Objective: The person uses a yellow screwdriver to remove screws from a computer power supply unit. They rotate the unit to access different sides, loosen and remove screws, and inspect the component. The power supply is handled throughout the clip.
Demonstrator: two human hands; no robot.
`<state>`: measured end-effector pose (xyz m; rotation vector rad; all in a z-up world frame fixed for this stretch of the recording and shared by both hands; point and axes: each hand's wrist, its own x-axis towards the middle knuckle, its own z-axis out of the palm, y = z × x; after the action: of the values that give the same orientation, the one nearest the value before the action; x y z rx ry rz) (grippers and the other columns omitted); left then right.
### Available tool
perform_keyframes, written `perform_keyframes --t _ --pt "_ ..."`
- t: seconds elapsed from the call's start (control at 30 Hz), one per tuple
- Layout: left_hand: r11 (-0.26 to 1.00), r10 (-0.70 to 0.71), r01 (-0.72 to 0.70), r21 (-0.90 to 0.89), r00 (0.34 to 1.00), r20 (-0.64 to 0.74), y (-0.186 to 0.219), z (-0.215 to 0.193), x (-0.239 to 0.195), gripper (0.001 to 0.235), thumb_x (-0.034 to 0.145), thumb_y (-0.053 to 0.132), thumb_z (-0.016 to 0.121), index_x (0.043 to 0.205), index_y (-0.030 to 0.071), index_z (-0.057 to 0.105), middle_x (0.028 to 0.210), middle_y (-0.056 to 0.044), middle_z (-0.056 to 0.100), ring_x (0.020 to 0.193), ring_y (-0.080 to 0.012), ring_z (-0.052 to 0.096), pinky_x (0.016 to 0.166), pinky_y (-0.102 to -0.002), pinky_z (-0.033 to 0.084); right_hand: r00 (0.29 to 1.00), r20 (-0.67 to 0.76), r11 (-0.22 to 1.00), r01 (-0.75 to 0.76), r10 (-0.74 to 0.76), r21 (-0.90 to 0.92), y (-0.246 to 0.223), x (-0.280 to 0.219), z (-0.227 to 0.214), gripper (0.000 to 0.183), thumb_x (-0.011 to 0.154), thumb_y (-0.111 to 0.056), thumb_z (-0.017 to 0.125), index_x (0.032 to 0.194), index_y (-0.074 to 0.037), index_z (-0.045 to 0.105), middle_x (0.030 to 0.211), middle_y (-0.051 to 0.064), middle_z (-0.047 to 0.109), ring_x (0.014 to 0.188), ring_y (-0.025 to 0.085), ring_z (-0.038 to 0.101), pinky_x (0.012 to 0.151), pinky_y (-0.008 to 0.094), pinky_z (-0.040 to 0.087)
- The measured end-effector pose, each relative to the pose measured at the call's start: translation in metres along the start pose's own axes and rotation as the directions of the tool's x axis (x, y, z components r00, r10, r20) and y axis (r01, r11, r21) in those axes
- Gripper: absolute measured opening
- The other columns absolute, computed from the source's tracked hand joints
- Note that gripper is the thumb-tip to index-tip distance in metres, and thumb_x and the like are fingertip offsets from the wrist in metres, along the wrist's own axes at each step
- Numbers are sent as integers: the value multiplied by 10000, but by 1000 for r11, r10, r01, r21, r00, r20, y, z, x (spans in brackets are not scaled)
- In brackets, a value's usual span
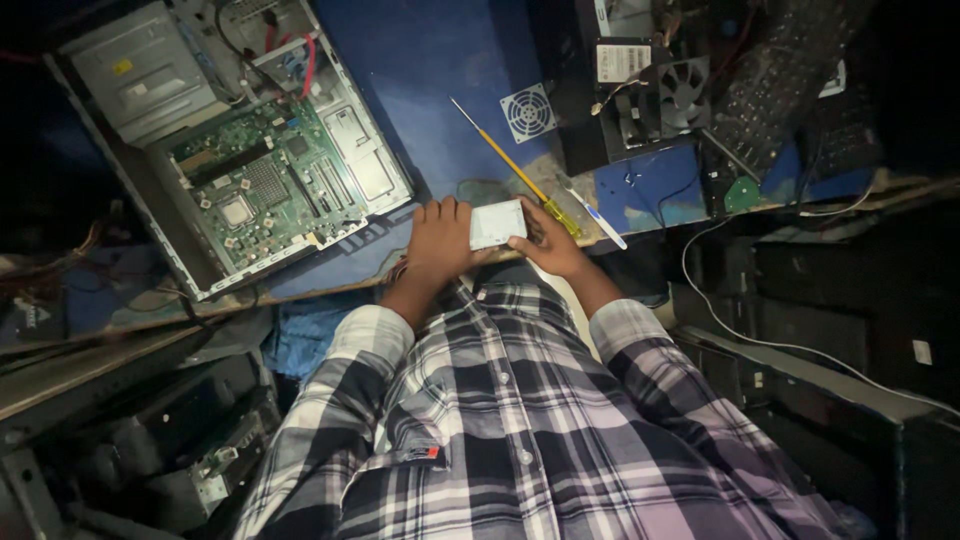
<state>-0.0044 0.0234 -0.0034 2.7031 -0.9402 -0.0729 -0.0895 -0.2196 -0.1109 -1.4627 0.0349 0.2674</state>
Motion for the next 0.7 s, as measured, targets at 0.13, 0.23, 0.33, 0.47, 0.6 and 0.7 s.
perform_keyframes --t 0.13,0.23,0.33,0.47,0.6,0.7 --pt "1000 -19 19 -11 999 50 1 -3 1 721 671 640 804 1050 60 605 1033 -125 589 965 -322 566 838 -475 409 1000 -19 996 -16 14 -85 -39 -1 12 818 936 -102 748 1590 -6 266 1584 171 428 1454 273 445 1156 381 420" --pt "1000 -16 17 -17 999 39 1 -5 1 690 686 624 804 1047 70 605 1034 -120 587 968 -318 562 837 -483 404 991 -111 838 0 -73 -546 -77 -8 12 755 821 -232 835 1441 -6 468 1395 198 584 1294 301 581 1051 380 485" --pt "1000 -18 18 -3 1000 -7 0 -5 -2 678 672 619 802 1040 83 608 1020 -112 586 966 -318 558 842 -488 402 959 -215 675 -34 -186 -737 -92 -16 11 608 827 -330 825 1297 -8 613 1234 202 675 1177 329 650 987 402 515" --pt "999 -29 26 -37 997 -70 5 0 -7 663 694 610 800 1063 94 609 1034 -105 584 978 -311 554 872 -483 401 896 -355 480 -196 -265 -855 -74 -24 -6 333 1058 -314 662 1260 -48 650 1243 195 672 1200 389 616 1026 461 501" --pt "994 -111 111 8 993 -47 10 -5 2 715 644 644 805 1043 82 612 1012 -108 586 951 -312 557 839 -482 404 948 -264 277 -210 -176 -938 -55 -7 -28 396 961 -353 667 1231 -67 622 1218 191 658 1155 384 615 979 480 494" --pt "984 -177 177 13 984 -13 19 -8 2 690 668 633 810 1053 94 615 1019 -103 586 960 -304 556 832 -472 406 953 -266 235 -228 -143 -945 -39 7 -33 531 897 -389 693 1283 -42 578 1280 199 639 1179 371 606 945 477 494"
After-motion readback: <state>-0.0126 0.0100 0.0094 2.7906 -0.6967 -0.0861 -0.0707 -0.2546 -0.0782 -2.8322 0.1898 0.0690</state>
